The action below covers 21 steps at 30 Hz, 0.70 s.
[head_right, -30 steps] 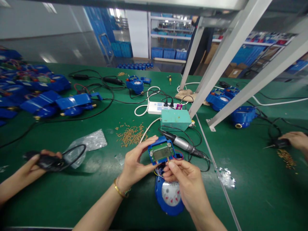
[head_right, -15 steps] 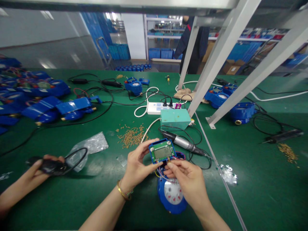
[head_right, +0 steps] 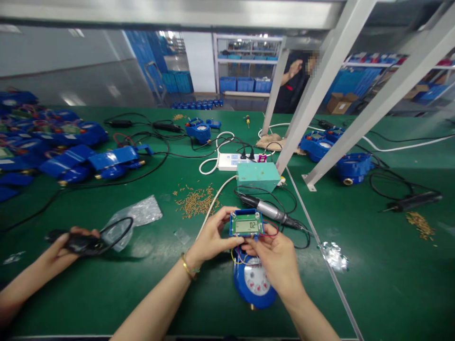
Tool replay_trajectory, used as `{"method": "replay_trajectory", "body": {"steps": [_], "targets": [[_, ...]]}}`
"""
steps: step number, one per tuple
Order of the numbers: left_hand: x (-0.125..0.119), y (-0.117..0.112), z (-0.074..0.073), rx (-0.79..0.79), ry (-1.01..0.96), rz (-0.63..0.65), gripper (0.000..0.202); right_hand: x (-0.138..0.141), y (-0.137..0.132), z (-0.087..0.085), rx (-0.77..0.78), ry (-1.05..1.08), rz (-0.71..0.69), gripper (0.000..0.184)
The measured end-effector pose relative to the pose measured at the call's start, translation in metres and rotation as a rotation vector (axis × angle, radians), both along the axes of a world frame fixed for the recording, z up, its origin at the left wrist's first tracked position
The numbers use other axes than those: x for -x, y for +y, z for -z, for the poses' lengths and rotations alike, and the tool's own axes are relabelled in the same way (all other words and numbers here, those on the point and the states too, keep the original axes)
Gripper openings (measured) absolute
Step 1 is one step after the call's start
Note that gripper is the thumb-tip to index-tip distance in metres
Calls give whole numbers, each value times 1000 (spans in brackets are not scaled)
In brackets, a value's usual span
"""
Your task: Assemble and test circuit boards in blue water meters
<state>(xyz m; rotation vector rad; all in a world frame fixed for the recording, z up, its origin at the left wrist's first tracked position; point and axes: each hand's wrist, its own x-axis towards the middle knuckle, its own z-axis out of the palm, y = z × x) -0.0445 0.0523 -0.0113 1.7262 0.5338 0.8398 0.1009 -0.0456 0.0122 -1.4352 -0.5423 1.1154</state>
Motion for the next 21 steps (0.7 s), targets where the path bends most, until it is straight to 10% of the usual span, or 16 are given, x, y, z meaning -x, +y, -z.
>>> {"method": "replay_trajectory", "body": {"steps": [21], "targets": [[-6,-4,-7,-4,-20,-133,56,2,-14,5,-101,-339,-84,49]]}}
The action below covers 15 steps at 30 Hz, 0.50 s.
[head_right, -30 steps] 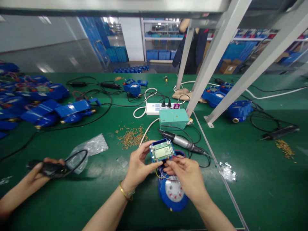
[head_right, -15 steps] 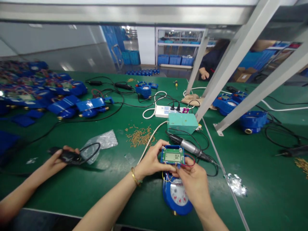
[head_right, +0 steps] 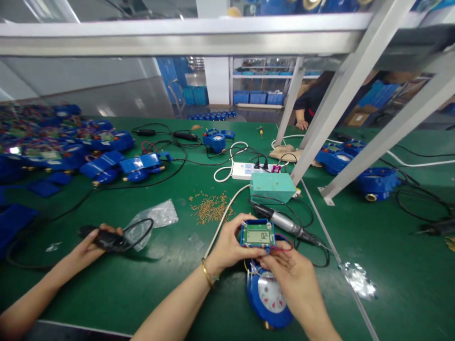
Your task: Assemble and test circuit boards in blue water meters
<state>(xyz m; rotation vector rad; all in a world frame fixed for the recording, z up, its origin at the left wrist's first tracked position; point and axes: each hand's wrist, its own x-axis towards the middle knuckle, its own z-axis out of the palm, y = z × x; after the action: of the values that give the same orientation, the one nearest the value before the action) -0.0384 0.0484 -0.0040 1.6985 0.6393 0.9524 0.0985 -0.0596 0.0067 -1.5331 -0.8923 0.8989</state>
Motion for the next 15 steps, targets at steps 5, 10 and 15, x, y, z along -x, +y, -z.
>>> {"method": "replay_trajectory", "body": {"steps": [5,10,15], "targets": [[1,1,0,33,19,-23,57,-16,-33,-14,-326,-713,-84,14],[1,-1,-2,66,17,-42,59,-14,-46,0,-583,-1460,-256,18],[3,-7,0,85,-10,-113,60,-2,-32,31,-364,-1574,-124,30]]}}
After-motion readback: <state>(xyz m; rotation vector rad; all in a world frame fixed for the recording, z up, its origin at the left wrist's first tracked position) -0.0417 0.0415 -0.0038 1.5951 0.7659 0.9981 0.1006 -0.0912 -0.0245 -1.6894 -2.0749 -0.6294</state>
